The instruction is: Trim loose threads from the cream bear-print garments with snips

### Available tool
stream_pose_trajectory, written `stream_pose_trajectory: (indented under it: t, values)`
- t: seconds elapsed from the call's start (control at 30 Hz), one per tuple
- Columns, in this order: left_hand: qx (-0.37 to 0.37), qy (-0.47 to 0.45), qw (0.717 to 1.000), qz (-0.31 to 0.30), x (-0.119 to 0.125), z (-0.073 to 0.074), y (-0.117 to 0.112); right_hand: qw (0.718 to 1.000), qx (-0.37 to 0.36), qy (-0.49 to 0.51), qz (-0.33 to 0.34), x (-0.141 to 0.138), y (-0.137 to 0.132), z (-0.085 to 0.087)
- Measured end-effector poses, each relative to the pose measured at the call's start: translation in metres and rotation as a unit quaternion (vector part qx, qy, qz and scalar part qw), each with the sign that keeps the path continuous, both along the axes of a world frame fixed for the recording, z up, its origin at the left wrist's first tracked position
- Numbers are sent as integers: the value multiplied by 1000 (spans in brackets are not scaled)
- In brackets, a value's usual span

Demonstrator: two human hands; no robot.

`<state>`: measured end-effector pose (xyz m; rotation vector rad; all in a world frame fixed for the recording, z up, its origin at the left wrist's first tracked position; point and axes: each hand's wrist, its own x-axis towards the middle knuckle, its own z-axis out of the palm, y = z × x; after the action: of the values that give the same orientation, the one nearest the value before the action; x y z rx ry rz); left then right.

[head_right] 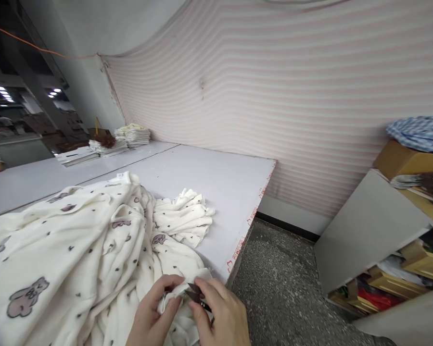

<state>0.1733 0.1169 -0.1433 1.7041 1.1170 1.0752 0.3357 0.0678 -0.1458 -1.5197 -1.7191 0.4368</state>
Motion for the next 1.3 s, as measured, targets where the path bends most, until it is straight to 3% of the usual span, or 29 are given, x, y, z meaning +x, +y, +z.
stream_pose_trajectory:
  t: [0.13,0.33,0.53,0.67,0.77,1.0,1.2,1.3]
  values:
    - [-49,-10,998,-30,1,5,2,1000,28,6,-11,-3,4,-2]
    - [-167,-49,985,-15,-2,4,7,998,56,-38,-15,-4,4,-6]
    - [-117,-32,992,-23,-2,1,8,999,36,-20,-22,-6,9,-6]
    - [-142,-31,989,-42,-2,5,8,1000,19,2,-16,-5,7,-6]
    - [-169,-44,983,-49,-2,8,8,998,49,-9,-44,-7,7,-10]
    - [-121,-16,992,-45,-1,3,11,999,14,45,-22,-3,12,-6]
    - [-43,6,999,-27,8,-2,12,990,48,131,-30,-13,16,-4]
    - [-48,12,999,11,13,-4,13,989,48,141,-12,-17,26,-2]
